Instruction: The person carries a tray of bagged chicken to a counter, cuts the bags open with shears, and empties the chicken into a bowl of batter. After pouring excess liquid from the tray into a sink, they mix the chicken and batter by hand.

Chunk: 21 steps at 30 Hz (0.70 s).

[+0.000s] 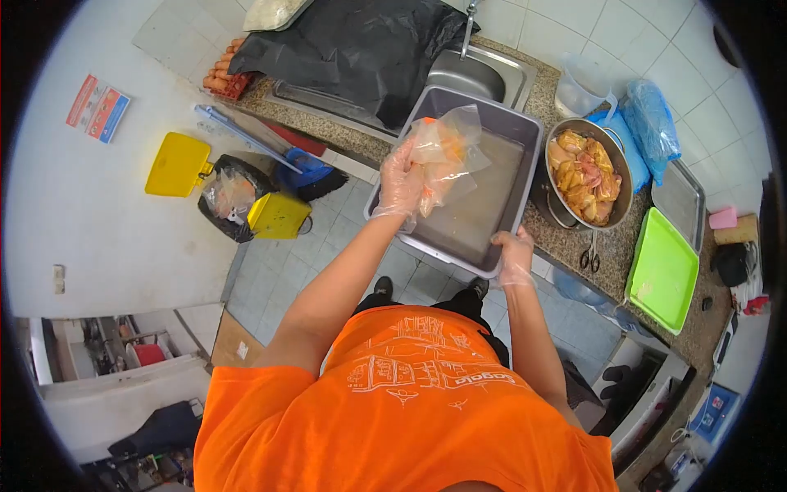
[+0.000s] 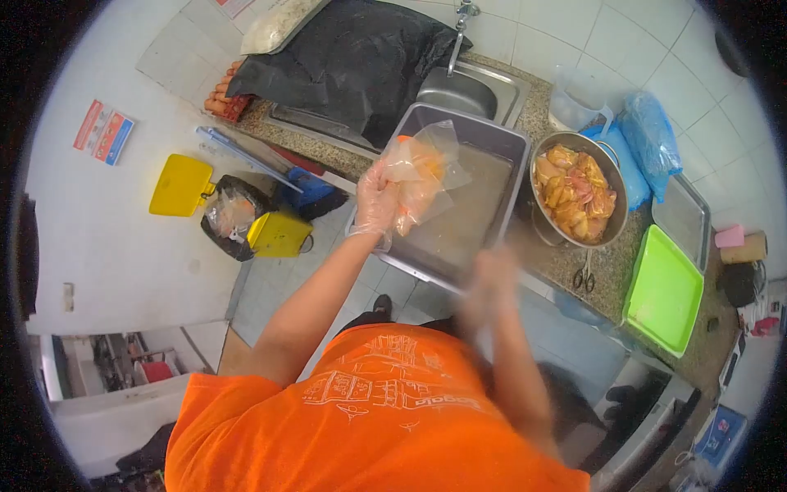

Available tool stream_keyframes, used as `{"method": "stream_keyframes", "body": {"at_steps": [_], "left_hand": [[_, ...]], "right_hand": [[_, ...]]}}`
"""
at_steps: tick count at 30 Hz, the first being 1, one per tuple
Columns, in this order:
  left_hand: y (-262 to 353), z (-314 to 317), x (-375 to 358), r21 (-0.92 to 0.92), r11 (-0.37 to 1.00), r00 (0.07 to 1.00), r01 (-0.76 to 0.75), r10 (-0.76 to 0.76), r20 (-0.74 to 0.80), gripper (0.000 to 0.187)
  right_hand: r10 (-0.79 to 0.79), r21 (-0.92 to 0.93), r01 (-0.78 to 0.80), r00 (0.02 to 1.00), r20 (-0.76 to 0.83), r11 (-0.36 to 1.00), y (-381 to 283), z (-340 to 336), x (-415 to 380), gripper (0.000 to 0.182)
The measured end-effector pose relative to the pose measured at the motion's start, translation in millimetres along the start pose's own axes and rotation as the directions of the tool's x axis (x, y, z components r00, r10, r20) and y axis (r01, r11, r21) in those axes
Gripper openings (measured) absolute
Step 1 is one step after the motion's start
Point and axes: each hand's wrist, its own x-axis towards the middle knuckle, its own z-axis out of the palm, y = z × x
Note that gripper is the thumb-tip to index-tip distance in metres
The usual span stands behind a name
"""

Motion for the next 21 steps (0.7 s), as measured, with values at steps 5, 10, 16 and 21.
{"method": "stream_keyframes", "body": {"at_steps": [5,10,16,21], "left_hand": [[15,-48,-6,-0.053,0.998,0.987,0.028,-0.019,0.159,0.054],[58,-109,-24,-0.044,0.991,0.947,0.128,-0.109,0.303,0.056],[60,-213,-32,-0.131,0.99,0.98,0.048,-0.021,0.196,0.055],[111,-330,-46,-0.01,1.0,1.0,0.017,-0.017,-0.007,0.05]], "right_hand": [[0.176,0.278,-0.137,0.977,-0.118,0.951,-78,60,-79,0.035],[0.272,0.29,-0.18,0.908,-0.317,0.94,-96,125,-134,0.035],[0.175,0.192,-0.112,0.919,-0.354,0.975,-104,208,-182,0.033],[0.146,0.172,-0.129,0.985,-0.094,0.977,-129,279,-209,0.033]]}}
